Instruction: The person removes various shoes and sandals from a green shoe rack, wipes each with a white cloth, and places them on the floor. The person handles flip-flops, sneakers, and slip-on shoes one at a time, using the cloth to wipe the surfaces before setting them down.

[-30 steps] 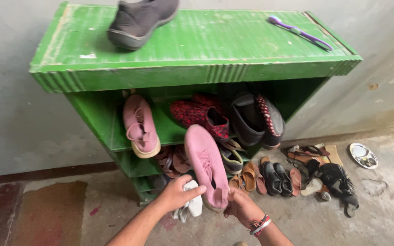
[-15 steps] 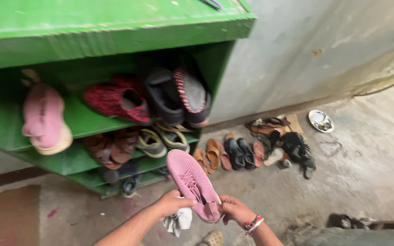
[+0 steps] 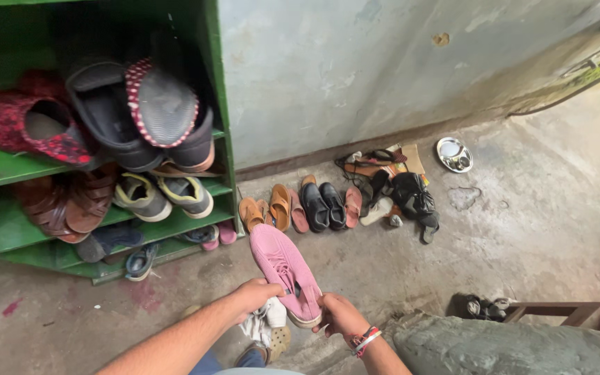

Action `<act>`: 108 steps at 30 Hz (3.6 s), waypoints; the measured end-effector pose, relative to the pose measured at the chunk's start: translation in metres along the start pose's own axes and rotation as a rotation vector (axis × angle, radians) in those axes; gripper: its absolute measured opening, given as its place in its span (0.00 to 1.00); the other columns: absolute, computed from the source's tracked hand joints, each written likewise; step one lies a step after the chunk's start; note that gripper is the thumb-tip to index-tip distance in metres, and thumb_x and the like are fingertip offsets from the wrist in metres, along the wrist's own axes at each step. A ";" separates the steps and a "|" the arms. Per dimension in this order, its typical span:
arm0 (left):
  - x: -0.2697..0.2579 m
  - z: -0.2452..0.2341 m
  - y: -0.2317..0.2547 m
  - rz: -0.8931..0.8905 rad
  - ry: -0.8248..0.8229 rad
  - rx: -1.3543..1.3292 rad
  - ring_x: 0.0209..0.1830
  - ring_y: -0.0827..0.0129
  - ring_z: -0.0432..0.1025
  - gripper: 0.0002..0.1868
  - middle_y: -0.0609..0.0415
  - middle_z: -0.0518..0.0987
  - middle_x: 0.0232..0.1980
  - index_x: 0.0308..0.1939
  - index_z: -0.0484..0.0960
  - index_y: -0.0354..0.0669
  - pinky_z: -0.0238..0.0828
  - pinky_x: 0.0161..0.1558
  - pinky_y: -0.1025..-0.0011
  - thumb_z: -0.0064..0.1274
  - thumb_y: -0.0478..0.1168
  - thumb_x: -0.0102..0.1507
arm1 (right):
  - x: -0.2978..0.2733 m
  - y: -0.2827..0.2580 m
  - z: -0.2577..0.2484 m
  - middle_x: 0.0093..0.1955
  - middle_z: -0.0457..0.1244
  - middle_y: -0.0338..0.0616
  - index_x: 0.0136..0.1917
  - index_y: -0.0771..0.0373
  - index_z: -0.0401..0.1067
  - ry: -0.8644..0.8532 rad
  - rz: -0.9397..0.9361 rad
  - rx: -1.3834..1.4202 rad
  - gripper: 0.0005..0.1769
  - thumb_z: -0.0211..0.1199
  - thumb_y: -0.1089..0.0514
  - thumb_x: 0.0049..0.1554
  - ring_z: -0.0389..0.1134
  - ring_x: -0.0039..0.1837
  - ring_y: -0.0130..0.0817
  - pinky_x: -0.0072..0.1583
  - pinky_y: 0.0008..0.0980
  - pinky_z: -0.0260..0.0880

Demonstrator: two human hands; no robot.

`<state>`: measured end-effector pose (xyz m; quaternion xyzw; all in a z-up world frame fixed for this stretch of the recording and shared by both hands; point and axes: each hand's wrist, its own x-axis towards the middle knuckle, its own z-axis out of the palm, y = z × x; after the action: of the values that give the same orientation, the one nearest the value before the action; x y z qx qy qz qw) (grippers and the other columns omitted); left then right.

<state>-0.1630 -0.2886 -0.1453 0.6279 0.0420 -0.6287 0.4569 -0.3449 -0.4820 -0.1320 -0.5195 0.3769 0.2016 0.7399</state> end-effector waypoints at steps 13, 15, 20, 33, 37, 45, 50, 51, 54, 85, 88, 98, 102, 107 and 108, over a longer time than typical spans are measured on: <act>0.103 0.026 -0.008 0.005 0.018 0.061 0.36 0.70 0.78 0.16 0.52 0.86 0.39 0.43 0.87 0.34 0.73 0.41 0.71 0.59 0.43 0.57 | 0.030 0.008 -0.049 0.42 0.67 0.42 0.51 0.61 0.73 0.238 0.133 0.024 0.23 0.56 0.40 0.59 0.72 0.35 0.32 0.32 0.29 0.61; 0.123 0.032 -0.003 0.004 -0.005 0.045 0.36 0.70 0.78 0.17 0.52 0.86 0.40 0.44 0.87 0.35 0.73 0.41 0.71 0.58 0.43 0.56 | 0.037 0.004 -0.059 0.43 0.66 0.43 0.52 0.62 0.73 0.269 0.145 0.007 0.26 0.55 0.36 0.59 0.72 0.35 0.33 0.32 0.29 0.61; 0.164 0.043 0.031 0.038 0.061 0.154 0.38 0.71 0.78 0.19 0.53 0.86 0.41 0.45 0.86 0.36 0.73 0.42 0.71 0.59 0.44 0.55 | 0.060 -0.029 -0.082 0.46 0.69 0.43 0.56 0.59 0.74 0.314 0.216 -0.037 0.38 0.52 0.25 0.54 0.73 0.37 0.35 0.33 0.31 0.63; 0.245 0.021 0.130 0.048 0.184 0.697 0.51 0.57 0.79 0.28 0.43 0.85 0.49 0.52 0.86 0.42 0.74 0.55 0.65 0.58 0.55 0.54 | 0.193 -0.086 -0.126 0.44 0.69 0.46 0.57 0.65 0.73 0.242 0.448 -0.133 0.38 0.62 0.29 0.52 0.70 0.34 0.35 0.32 0.35 0.65; 0.293 0.012 0.118 -0.045 0.166 0.774 0.54 0.53 0.79 0.32 0.41 0.84 0.51 0.53 0.83 0.41 0.74 0.57 0.62 0.57 0.59 0.53 | 0.253 -0.046 -0.147 0.37 0.68 0.53 0.55 0.67 0.73 0.174 0.521 -0.154 0.35 0.60 0.32 0.55 0.69 0.29 0.37 0.28 0.35 0.66; 0.398 -0.001 0.074 -0.168 0.266 0.674 0.54 0.52 0.79 0.32 0.41 0.84 0.51 0.54 0.82 0.42 0.74 0.56 0.60 0.56 0.59 0.53 | 0.367 0.018 -0.188 0.38 0.69 0.48 0.58 0.57 0.73 0.071 0.623 -0.176 0.28 0.55 0.34 0.58 0.71 0.30 0.34 0.28 0.34 0.66; 0.447 0.010 0.056 -0.223 0.364 0.536 0.53 0.55 0.79 0.30 0.48 0.85 0.51 0.55 0.83 0.52 0.74 0.55 0.61 0.57 0.61 0.54 | 0.461 0.083 -0.238 0.33 0.64 0.57 0.55 0.69 0.71 0.026 0.534 -0.160 0.30 0.58 0.36 0.64 0.68 0.27 0.39 0.26 0.37 0.65; 0.457 0.012 0.051 -0.250 0.363 0.517 0.52 0.56 0.79 0.30 0.51 0.85 0.51 0.56 0.83 0.53 0.74 0.55 0.62 0.56 0.62 0.55 | 0.481 0.098 -0.256 0.32 0.66 0.54 0.54 0.63 0.74 -0.021 0.541 -0.275 0.29 0.53 0.34 0.64 0.69 0.29 0.37 0.28 0.36 0.66; 0.492 0.013 0.042 -0.132 0.383 0.374 0.52 0.57 0.81 0.32 0.47 0.86 0.51 0.59 0.80 0.49 0.76 0.55 0.65 0.57 0.61 0.56 | 0.550 0.133 -0.303 0.34 0.68 0.49 0.63 0.59 0.70 -0.242 -0.021 -0.977 0.24 0.54 0.49 0.57 0.71 0.32 0.39 0.33 0.38 0.69; 0.558 -0.023 0.042 0.063 0.533 0.219 0.51 0.57 0.80 0.32 0.43 0.85 0.51 0.55 0.83 0.42 0.74 0.53 0.65 0.60 0.60 0.56 | 0.562 0.023 -0.234 0.44 0.72 0.41 0.62 0.61 0.74 0.275 0.242 -0.311 0.24 0.62 0.49 0.56 0.72 0.42 0.30 0.45 0.34 0.73; 0.538 -0.011 0.052 0.082 0.551 0.078 0.47 0.60 0.80 0.30 0.45 0.86 0.47 0.52 0.83 0.42 0.75 0.50 0.66 0.61 0.59 0.55 | 0.538 0.017 -0.230 0.43 0.73 0.40 0.56 0.63 0.79 0.248 0.034 -0.360 0.19 0.60 0.50 0.58 0.73 0.44 0.27 0.47 0.30 0.73; 0.381 0.044 0.149 0.223 0.845 -0.378 0.40 0.67 0.78 0.18 0.52 0.86 0.41 0.45 0.86 0.40 0.73 0.45 0.68 0.60 0.49 0.60 | 0.365 -0.163 -0.180 0.33 0.64 0.36 0.48 0.65 0.72 -0.109 -0.106 -0.240 0.15 0.64 0.50 0.59 0.62 0.31 0.23 0.33 0.25 0.61; 0.307 0.059 0.177 0.411 0.570 -0.741 0.38 0.70 0.77 0.17 0.53 0.83 0.40 0.46 0.84 0.37 0.73 0.42 0.71 0.59 0.45 0.60 | 0.309 -0.197 -0.165 0.39 0.66 0.35 0.51 0.64 0.71 -0.229 -0.312 -0.389 0.14 0.69 0.56 0.56 0.64 0.36 0.19 0.36 0.24 0.65; 0.223 0.063 0.192 0.547 0.470 -0.528 0.38 0.73 0.76 0.15 0.55 0.81 0.40 0.47 0.80 0.38 0.75 0.40 0.73 0.58 0.43 0.60 | 0.275 -0.219 -0.147 0.42 0.67 0.36 0.51 0.65 0.71 -0.373 -0.339 -0.299 0.12 0.66 0.58 0.57 0.68 0.39 0.20 0.38 0.24 0.70; 0.212 0.067 0.193 0.570 0.491 -0.507 0.37 0.73 0.76 0.15 0.54 0.81 0.40 0.47 0.80 0.38 0.75 0.39 0.72 0.58 0.42 0.60 | 0.266 -0.223 -0.143 0.42 0.68 0.36 0.51 0.65 0.71 -0.403 -0.328 -0.298 0.12 0.66 0.58 0.57 0.68 0.38 0.22 0.38 0.24 0.71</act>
<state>-0.0490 -0.5532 -0.2065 0.6133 0.1272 -0.2802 0.7274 -0.0722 -0.7230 -0.2239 -0.6256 0.0998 0.2316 0.7382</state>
